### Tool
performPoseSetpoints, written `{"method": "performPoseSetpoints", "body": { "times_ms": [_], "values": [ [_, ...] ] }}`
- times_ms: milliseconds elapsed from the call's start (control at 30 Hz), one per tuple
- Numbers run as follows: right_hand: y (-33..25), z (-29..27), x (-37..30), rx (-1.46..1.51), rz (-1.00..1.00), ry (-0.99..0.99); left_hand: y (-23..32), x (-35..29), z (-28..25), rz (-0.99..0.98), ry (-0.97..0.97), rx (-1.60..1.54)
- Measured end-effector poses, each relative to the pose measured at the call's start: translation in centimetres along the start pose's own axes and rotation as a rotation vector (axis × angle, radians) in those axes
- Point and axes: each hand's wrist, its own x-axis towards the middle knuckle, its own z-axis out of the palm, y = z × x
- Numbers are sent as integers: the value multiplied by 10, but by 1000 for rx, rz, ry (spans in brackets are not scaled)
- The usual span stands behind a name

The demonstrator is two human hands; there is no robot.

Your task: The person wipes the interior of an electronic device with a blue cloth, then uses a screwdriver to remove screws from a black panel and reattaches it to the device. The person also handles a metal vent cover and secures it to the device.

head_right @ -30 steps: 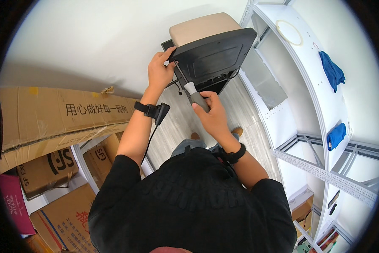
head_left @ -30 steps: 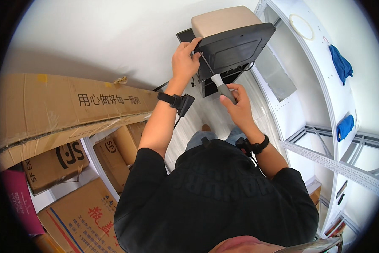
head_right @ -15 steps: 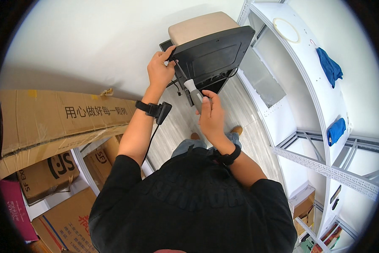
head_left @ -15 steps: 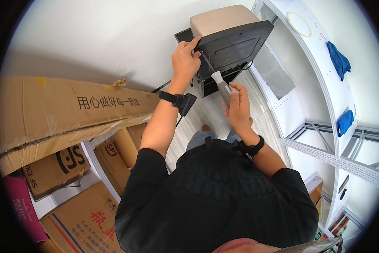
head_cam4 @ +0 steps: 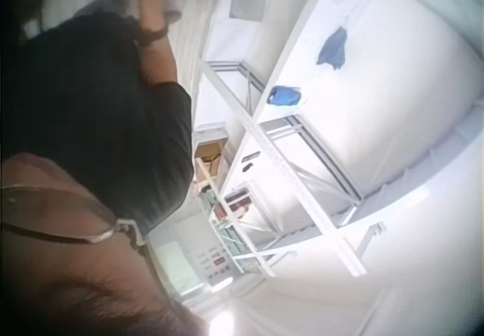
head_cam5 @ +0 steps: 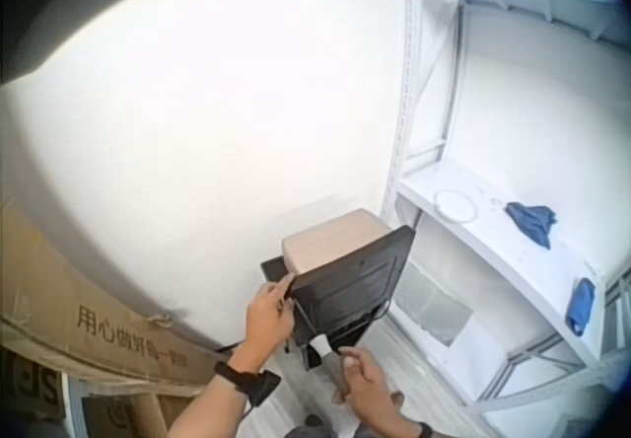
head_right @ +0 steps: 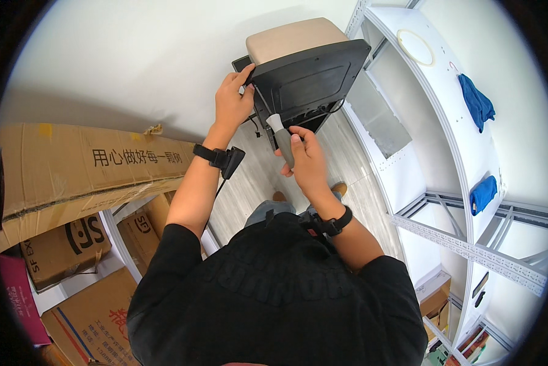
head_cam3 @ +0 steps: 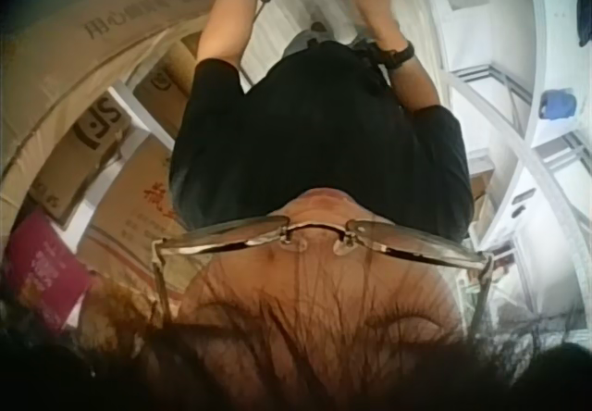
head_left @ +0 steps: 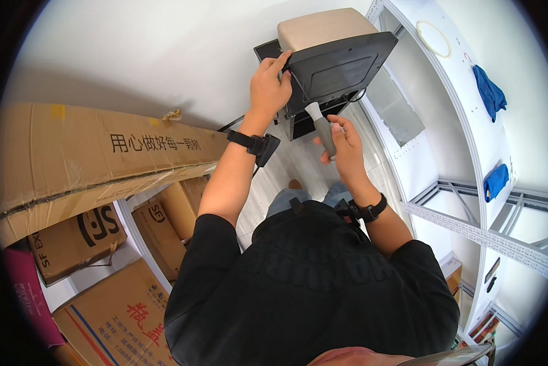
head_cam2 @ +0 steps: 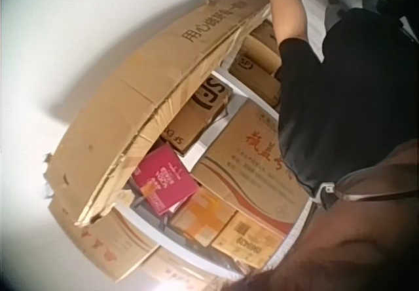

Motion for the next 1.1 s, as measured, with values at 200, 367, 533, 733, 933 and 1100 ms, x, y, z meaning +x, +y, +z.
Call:
{"method": "performPoseSetpoints", "body": {
  "times_ms": [200,367,533,733,933,1100],
  "values": [
    [-3,2,-2,-250,-49,34,-2,-2,0,9,-6,-22],
    [-3,-1,8,48,-5,59,-3,1,3,18,15,-33],
    [-15,-4,9,-24,87,-13,-7,1,3,47,7,-13],
    [-5,3,8,-86,-45,27,-2,-2,2,19,2,-73],
    [-6,6,8,124,43,-15,-6,-1,3,54,15,-58],
    [-5,-1,11,152,69,-25,-12,0,5,64,12,-69]
  ]
}}
